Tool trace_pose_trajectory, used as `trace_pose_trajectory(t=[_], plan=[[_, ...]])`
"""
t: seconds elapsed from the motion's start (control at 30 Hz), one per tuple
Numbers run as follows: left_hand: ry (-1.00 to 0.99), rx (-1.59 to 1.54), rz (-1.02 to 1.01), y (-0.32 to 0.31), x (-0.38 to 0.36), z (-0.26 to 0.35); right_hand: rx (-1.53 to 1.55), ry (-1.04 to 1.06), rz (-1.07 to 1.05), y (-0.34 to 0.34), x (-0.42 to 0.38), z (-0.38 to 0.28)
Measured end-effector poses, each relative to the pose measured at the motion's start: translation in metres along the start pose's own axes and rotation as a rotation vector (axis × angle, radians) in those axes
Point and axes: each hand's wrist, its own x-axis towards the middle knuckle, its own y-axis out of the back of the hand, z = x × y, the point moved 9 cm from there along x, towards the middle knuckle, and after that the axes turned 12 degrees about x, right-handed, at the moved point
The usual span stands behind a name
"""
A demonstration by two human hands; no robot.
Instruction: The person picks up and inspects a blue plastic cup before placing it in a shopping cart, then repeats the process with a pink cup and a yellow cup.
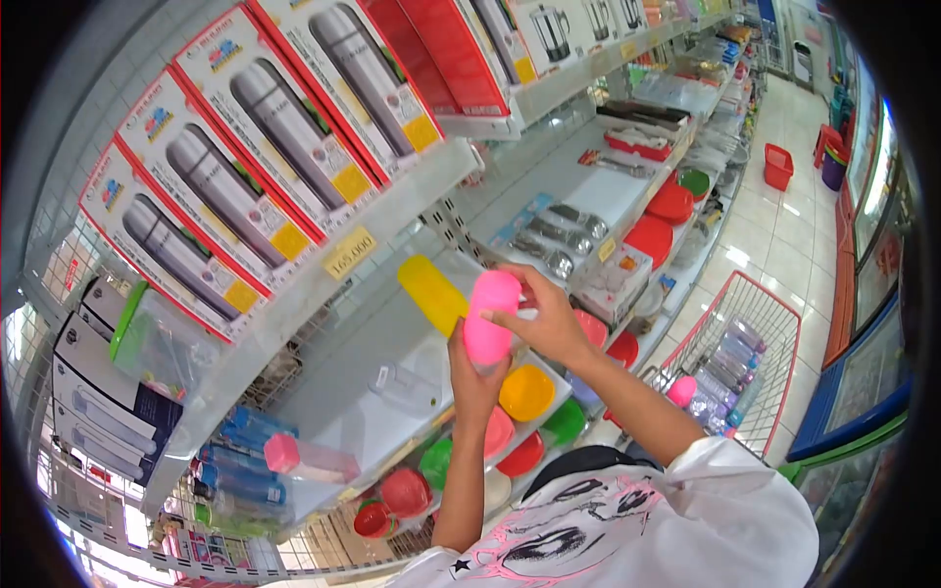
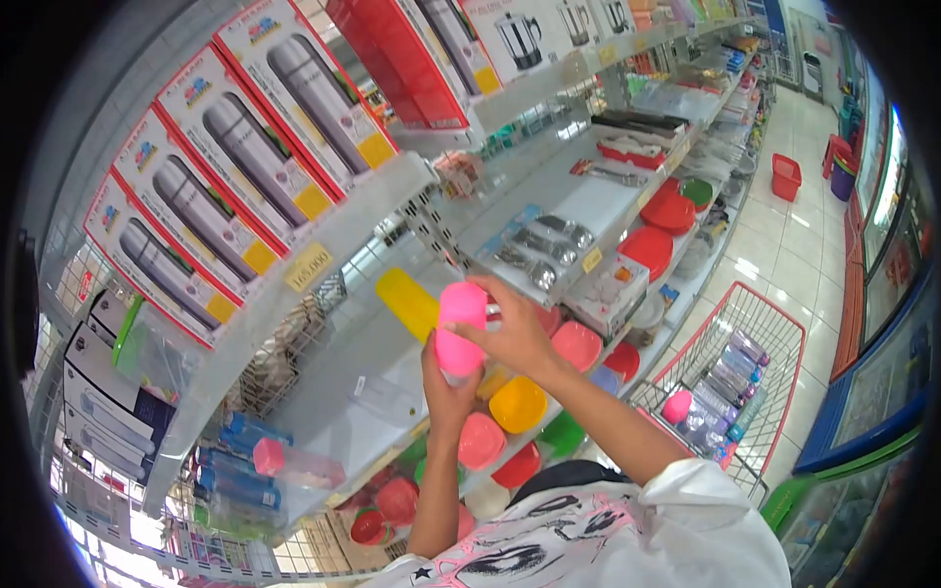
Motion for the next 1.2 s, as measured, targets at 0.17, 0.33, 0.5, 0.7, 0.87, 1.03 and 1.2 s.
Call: trace_pose_trajectory(t=[0.17,0.33,0.5,0.7,0.87,1.03,1.2], plan=[[-0.055,-0.063,-0.101,0.001,-0.010,0.027,0.165,-0.006,0.081,0.018,-0.019,0.002],[0.005,-0.197,-0.180,-0.005,-0.025,0.038,0.366,-0.071,0.162,0.031,-0.032,0.002],[0.021,-0.202,-0.233,-0.004,-0.034,0.051,0.405,-0.079,0.244,0.041,-0.038,-0.007],[0.031,-0.202,-0.251,0.004,-0.038,0.069,0.388,-0.076,0.285,0.051,-0.046,-0.017],[-0.032,-0.100,-0.234,0.012,-0.042,0.078,0.144,0.135,0.562,0.108,-0.049,-0.033],[0.252,-0.418,-0.140,-0.001,-0.066,0.004,0.442,0.211,0.799,0.195,-0.039,-0.067],[0.384,-0.405,-0.048,-0.001,-0.033,-0.015,0.745,-0.026,0.758,0.186,-0.056,-0.035]])
